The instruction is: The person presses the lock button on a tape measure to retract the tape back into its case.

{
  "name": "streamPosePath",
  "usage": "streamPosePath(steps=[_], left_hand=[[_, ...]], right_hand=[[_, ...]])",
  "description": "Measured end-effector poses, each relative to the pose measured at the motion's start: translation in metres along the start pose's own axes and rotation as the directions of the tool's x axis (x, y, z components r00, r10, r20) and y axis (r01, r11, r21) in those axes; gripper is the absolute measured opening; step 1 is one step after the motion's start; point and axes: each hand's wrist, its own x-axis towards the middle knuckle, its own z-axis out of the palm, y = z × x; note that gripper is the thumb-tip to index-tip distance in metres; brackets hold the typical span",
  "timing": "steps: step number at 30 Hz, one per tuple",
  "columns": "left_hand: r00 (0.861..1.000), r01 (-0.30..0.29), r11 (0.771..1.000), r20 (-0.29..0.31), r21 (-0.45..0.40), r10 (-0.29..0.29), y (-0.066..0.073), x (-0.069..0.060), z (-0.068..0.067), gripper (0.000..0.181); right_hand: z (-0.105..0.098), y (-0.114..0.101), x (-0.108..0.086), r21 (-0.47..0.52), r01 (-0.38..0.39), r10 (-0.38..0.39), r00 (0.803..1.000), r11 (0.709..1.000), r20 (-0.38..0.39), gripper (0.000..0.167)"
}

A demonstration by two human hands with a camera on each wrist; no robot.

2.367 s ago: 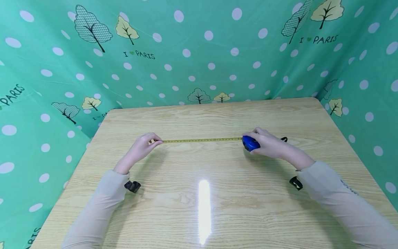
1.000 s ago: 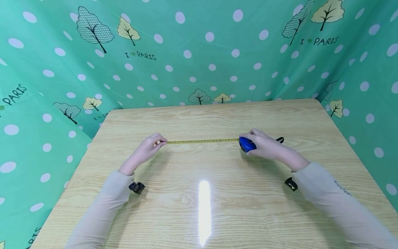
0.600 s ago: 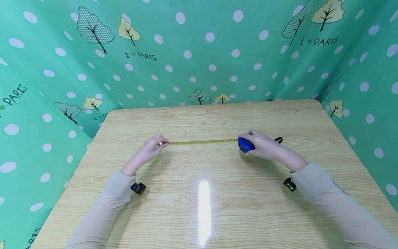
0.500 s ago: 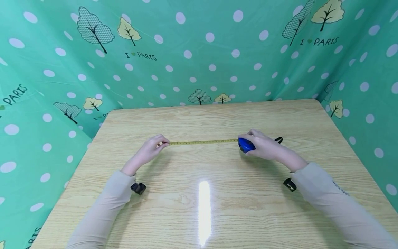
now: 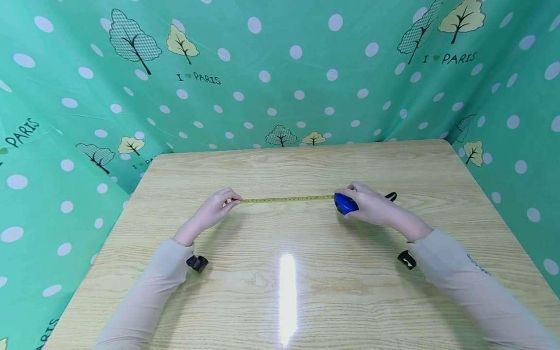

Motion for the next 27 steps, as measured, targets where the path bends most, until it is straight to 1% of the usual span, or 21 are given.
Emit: streamPosePath(steps=[4,8,14,24,27], left_hand=[[1.0,0.003,1.0,0.0,-0.005,-0.003,0.0013,0.0013,0.0007,0.011],[1.0,-0.012,1.0,-0.006,-0.004,0.012,0.0023,0.0022,0.0015,0.009],[0.999,-0.044,0.999,-0.01,-0.001,0.044,0.0037,0.0039,0.0032,0.008],[0.999,-0.048,0.999,-0.011,-0.012,0.048,0.0033,0.0051,0.0064,0.009],[0.998,-0.064,0.998,-0.014,-0.013,0.064,0.0038,0.0057,0.0072,0.009]], right_hand=[[0.0009,0.0006,0.0007,-0.009,0.01,-0.01,1.0,1.0,-0.006,0.061],[0.0009,-0.0001,0.0011,-0.011,0.023,-0.023,1.0,1.0,-0.012,0.061],[0.0016,-0.0023,0.0032,0.002,0.011,-0.011,1.0,1.0,-0.006,0.061],[0.0034,-0.0061,0.006,-0.002,0.026,-0.026,1.0,1.0,-0.005,0.061],[0.0041,-0.0062,0.0065,-0.002,0.029,-0.029,1.0,1.0,-0.008,0.061]])
